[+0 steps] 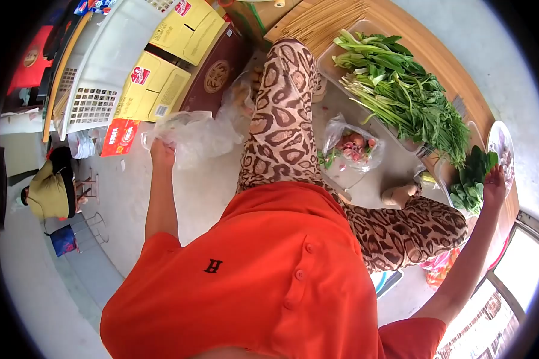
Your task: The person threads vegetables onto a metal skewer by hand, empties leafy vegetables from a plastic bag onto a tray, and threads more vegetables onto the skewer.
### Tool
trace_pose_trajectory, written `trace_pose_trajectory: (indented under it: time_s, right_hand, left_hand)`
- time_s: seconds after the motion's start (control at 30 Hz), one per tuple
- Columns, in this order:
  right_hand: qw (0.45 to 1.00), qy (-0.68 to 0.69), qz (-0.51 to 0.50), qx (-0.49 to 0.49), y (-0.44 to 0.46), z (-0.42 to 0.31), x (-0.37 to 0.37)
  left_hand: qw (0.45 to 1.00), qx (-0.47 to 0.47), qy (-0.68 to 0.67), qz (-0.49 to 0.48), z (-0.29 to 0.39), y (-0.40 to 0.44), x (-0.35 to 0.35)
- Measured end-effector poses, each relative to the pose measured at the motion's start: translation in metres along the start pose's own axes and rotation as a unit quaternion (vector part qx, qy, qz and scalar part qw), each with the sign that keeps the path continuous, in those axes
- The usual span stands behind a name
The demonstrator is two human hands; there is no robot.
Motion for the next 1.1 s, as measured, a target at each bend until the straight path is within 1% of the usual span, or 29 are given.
trace_pose_trajectory:
  time_s: [0.03, 0.07, 0.1, 0.13, 0.17, 0.2, 0.23, 0.27, 0.3, 0.33, 0.37, 0.4, 0.43, 0.5, 0.57, 0.63, 0.7, 0.77, 0.83, 0.9, 0.97, 1.03, 1.1]
  right_hand:
    - [1.0, -0.014, -0.007, 0.008, -0.003, 0.002, 0.011]
    - [0.999, -0.029, 0.016, -0.005, -0.018, 0.007, 0.045]
    - [0.999, -0.029, 0.018, -0.006, -0.022, 0.013, 0.059]
    - [1.0, -0.021, -0.015, -0.001, -0.022, 0.016, 0.07]
    - [0.999, -0.013, -0.043, -0.002, -0.026, 0.014, 0.078]
    - [0.999, -0.041, -0.017, 0.0, -0.028, 0.015, 0.08]
    - [0.997, -0.071, 0.02, -0.005, -0.035, 0.014, 0.081]
    - [0.991, -0.102, 0.068, -0.055, -0.055, 0.019, 0.115]
    - [0.989, -0.134, 0.054, -0.037, -0.066, 0.02, 0.13]
    - [0.984, -0.118, 0.12, -0.062, -0.087, 0.025, 0.173]
    - [0.973, -0.147, 0.165, -0.069, -0.102, 0.028, 0.199]
    - [0.969, -0.163, 0.172, -0.072, -0.106, 0.031, 0.204]
    - [0.966, -0.187, 0.163, -0.078, -0.108, 0.034, 0.206]
    - [0.956, -0.233, 0.162, -0.08, -0.115, 0.042, 0.227]
    - [0.939, -0.296, 0.152, -0.089, -0.122, 0.048, 0.257]
    - [0.928, -0.336, 0.132, -0.091, -0.122, 0.056, 0.274]
    - [0.924, -0.36, 0.087, -0.093, -0.118, 0.067, 0.284]
    - [0.916, -0.386, 0.069, -0.089, -0.114, 0.081, 0.294]
    - [0.897, -0.43, 0.058, -0.084, -0.113, 0.094, 0.304]
    - [0.877, -0.465, 0.052, -0.11, -0.116, 0.104, 0.31]
    - [0.882, -0.457, 0.052, -0.104, -0.115, 0.111, 0.299]
    - [0.886, -0.448, 0.065, -0.099, -0.119, 0.109, 0.291]
    - [0.887, -0.443, 0.08, -0.104, -0.122, 0.106, 0.281]
  left_hand:
    - [0.999, -0.011, -0.029, 0.043, -0.014, -0.001, -0.007]
    - [0.999, -0.013, -0.03, 0.041, -0.038, 0.008, -0.025]
    - [0.998, -0.04, 0.038, 0.035, -0.066, 0.024, -0.053]
    - [0.992, -0.066, 0.107, 0.025, -0.079, 0.033, -0.067]
    - [0.985, -0.13, 0.083, 0.073, -0.08, 0.026, -0.068]
    - [0.972, -0.199, 0.062, 0.11, -0.087, 0.014, -0.065]
    - [0.969, -0.21, 0.065, 0.115, -0.104, 0.024, -0.083]
    - [0.965, -0.238, 0.066, 0.085, -0.119, 0.036, -0.092]
    - [0.958, -0.244, 0.091, 0.124, -0.126, 0.043, -0.091]
    - [0.95, -0.245, 0.117, 0.156, -0.118, 0.038, -0.077]
    - [0.948, -0.244, 0.12, 0.166, -0.107, 0.03, -0.056]
    - [0.959, -0.192, 0.142, 0.151, -0.105, 0.037, -0.044]
    - [0.968, -0.159, 0.149, 0.125, -0.079, 0.024, -0.011]
    - [0.984, 0.01, 0.159, 0.079, -0.049, 0.023, 0.03]
    - [0.987, 0.091, 0.127, 0.029, 0.002, 0.006, 0.1]
    - [0.969, 0.206, 0.13, -0.025, 0.062, -0.054, 0.188]
    - [0.951, 0.261, 0.075, -0.146, 0.095, -0.098, 0.257]
    - [0.938, 0.263, 0.033, -0.223, 0.098, -0.129, 0.306]
    - [0.923, 0.169, 0.0, -0.346, 0.075, -0.145, 0.342]
    - [0.903, 0.05, -0.014, -0.427, 0.039, -0.178, 0.376]
    - [0.867, -0.11, -0.018, -0.486, -0.01, -0.206, 0.394]
    - [0.827, -0.232, -0.01, -0.512, -0.055, -0.231, 0.403]
    - [0.78, -0.297, 0.015, -0.55, -0.091, -0.25, 0.412]
Point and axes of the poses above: each hand's wrist, its own y-axis towards the middle knuckle, its own x-axis out of the palm, z = x × y, the point moved 4 cm from there along y, towards the middle knuckle, and after that the axes turned 2 degrees about x, right-handed, at the moved point
